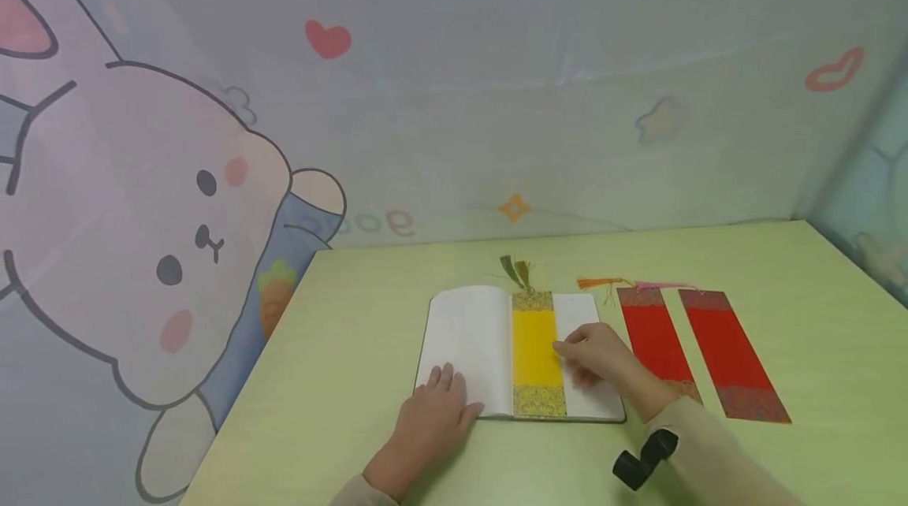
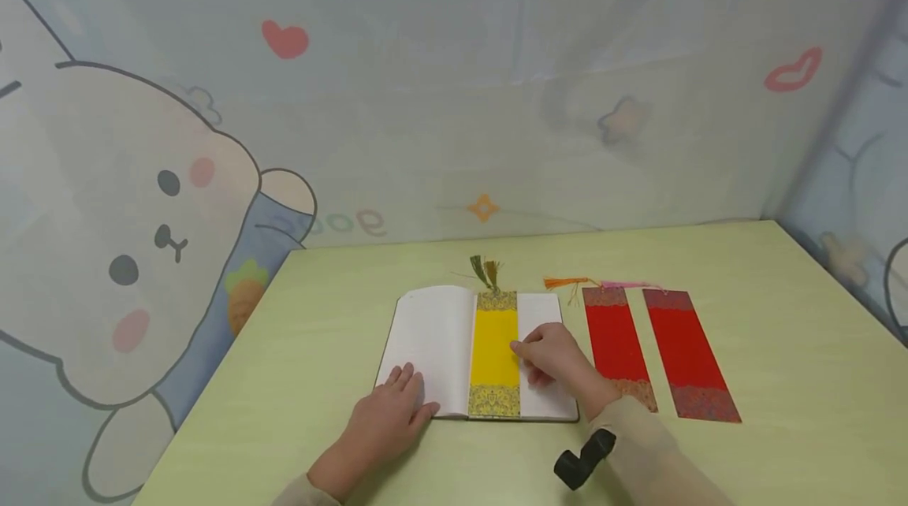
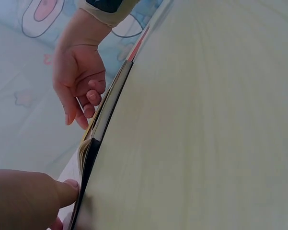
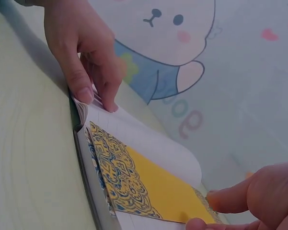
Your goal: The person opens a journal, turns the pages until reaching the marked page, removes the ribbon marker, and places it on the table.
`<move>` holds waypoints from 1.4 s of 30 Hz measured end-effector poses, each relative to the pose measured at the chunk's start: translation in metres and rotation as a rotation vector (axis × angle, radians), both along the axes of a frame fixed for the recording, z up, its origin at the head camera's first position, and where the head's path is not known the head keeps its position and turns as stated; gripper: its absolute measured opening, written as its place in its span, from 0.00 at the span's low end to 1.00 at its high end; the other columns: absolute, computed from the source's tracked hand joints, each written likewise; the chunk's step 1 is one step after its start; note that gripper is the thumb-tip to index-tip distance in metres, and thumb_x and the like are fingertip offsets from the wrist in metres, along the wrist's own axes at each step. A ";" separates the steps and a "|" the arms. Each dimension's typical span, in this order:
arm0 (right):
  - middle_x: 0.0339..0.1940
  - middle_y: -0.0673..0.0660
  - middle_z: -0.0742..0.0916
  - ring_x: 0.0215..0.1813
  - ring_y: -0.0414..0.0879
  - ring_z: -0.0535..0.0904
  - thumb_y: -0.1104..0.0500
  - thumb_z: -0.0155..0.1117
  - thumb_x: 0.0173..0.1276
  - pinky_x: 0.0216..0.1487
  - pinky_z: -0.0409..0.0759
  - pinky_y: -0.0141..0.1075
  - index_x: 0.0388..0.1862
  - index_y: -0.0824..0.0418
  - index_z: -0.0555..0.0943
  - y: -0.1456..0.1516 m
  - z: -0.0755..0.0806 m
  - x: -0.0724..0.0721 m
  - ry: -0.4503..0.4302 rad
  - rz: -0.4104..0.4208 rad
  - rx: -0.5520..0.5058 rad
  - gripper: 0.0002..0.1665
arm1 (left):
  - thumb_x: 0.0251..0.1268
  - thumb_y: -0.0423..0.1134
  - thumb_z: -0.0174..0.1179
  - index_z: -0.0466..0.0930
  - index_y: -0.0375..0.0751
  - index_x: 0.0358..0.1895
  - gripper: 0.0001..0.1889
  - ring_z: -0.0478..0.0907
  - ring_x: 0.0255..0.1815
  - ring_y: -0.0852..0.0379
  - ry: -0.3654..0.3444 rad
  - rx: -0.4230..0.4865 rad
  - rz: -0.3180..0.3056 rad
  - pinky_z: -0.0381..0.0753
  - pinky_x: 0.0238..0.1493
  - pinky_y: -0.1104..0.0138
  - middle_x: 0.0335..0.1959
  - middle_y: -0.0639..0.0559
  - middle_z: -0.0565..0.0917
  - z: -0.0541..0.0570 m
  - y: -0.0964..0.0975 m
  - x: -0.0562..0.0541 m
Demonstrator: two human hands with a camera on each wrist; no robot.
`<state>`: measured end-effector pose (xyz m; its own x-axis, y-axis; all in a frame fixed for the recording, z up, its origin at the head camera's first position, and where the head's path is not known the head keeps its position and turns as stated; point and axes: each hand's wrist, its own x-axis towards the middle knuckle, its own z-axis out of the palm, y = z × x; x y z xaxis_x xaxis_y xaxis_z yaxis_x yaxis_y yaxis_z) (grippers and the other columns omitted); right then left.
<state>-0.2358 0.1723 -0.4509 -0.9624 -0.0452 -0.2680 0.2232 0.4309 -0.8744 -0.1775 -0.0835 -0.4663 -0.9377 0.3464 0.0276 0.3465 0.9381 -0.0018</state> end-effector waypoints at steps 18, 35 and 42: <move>0.04 0.51 0.70 0.07 0.42 0.65 0.62 0.63 0.57 0.09 0.60 0.27 0.12 0.65 0.73 -0.015 -0.004 -0.011 0.001 -0.049 0.113 0.16 | 0.69 0.57 0.45 0.71 0.31 0.58 0.31 0.67 0.63 0.41 0.026 0.001 -0.006 0.71 0.56 0.50 0.62 0.37 0.71 -0.008 -0.001 -0.001; 0.03 0.51 0.70 0.06 0.41 0.62 0.51 0.68 0.58 0.10 0.57 0.27 0.19 0.67 0.73 -0.028 0.002 -0.011 0.065 0.014 0.276 0.22 | 0.69 0.58 0.44 0.70 0.32 0.60 0.32 0.65 0.64 0.41 0.011 -0.009 0.009 0.70 0.57 0.50 0.63 0.37 0.69 -0.007 -0.002 -0.002; 0.05 0.52 0.71 0.07 0.43 0.65 0.56 0.70 0.55 0.10 0.60 0.28 0.27 0.70 0.71 -0.028 -0.005 -0.016 0.034 -0.037 0.244 0.20 | 0.69 0.57 0.45 0.71 0.31 0.59 0.31 0.66 0.63 0.41 0.009 0.002 0.005 0.70 0.57 0.50 0.63 0.37 0.69 -0.008 -0.001 -0.001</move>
<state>-0.2520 0.1443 -0.4554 -0.9707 0.0519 -0.2344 0.2150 0.6225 -0.7525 -0.1790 -0.0845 -0.4739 -0.9390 0.3419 0.0370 0.3420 0.9397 -0.0036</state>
